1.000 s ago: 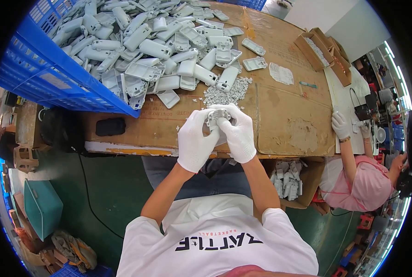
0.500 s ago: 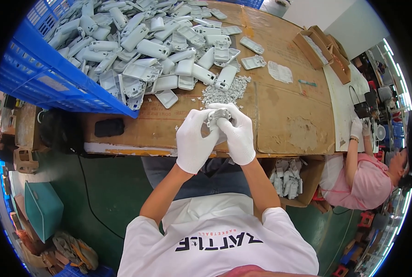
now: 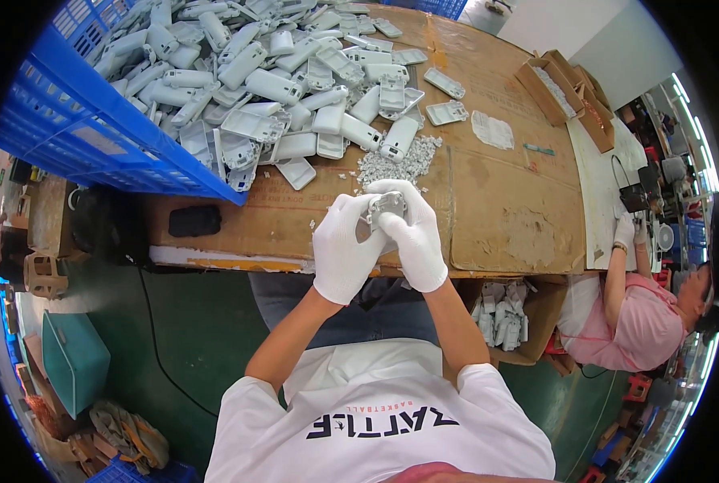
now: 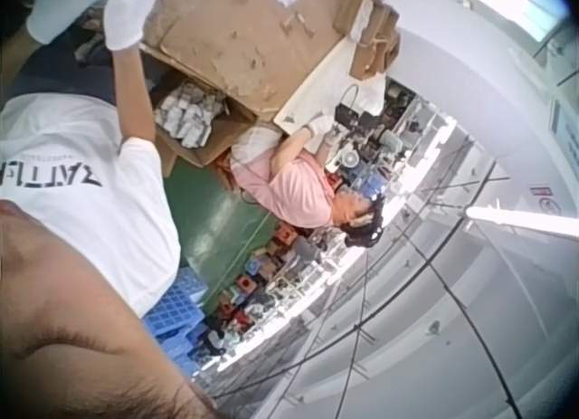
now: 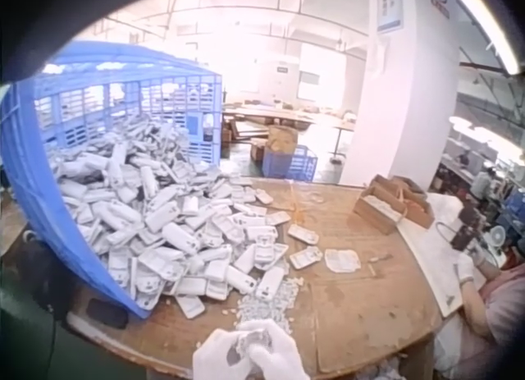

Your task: The person picks up a white plastic remote casing from a blue bin, fits a small white component into it by hand, and places the assembled unit into a cardboard box.

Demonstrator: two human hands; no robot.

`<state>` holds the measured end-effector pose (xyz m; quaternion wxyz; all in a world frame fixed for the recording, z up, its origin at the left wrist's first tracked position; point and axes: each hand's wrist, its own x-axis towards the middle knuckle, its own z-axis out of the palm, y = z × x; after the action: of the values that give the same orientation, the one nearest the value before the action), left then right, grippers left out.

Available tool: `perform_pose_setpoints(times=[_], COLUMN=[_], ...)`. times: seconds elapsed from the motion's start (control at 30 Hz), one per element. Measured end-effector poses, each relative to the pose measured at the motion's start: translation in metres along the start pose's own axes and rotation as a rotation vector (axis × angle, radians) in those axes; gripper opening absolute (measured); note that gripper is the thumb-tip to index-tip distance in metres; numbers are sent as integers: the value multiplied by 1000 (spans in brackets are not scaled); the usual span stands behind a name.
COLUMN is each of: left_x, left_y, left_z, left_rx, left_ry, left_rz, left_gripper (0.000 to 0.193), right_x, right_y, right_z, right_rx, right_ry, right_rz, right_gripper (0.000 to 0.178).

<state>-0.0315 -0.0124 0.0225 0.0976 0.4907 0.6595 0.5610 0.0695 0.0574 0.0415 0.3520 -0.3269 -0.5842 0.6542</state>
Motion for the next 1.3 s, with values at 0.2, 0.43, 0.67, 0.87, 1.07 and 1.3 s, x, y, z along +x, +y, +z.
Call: perform_pose_setpoints(times=[0.2,0.43,0.67,0.87,1.07,1.3], left_x=[0,-2,21,95,124,139], left_y=[0,-1,14,-38,-57,-52], left_z=[0,4,26,46,108,109], left_rx=[18,1,-55,572,951,929], left_ry=[-25,-48,-297,-186,-259,-275], left_rz=[-7,24,123,368,117,15], left_gripper=[32,29,38,35,44,37], right_x=[5,6,10,60,68,49], right_y=[1,9,4,47,32,8], right_z=[-3,-14,-64,-307,-464,-225], right_rx=[-105,0,-47,-706,-1217,-1218], right_ry=[-13,-60,61,671,941,180], right_rz=[-6,52,-16,-48,175,-646], right_gripper=[32,22,25,21,42,25])
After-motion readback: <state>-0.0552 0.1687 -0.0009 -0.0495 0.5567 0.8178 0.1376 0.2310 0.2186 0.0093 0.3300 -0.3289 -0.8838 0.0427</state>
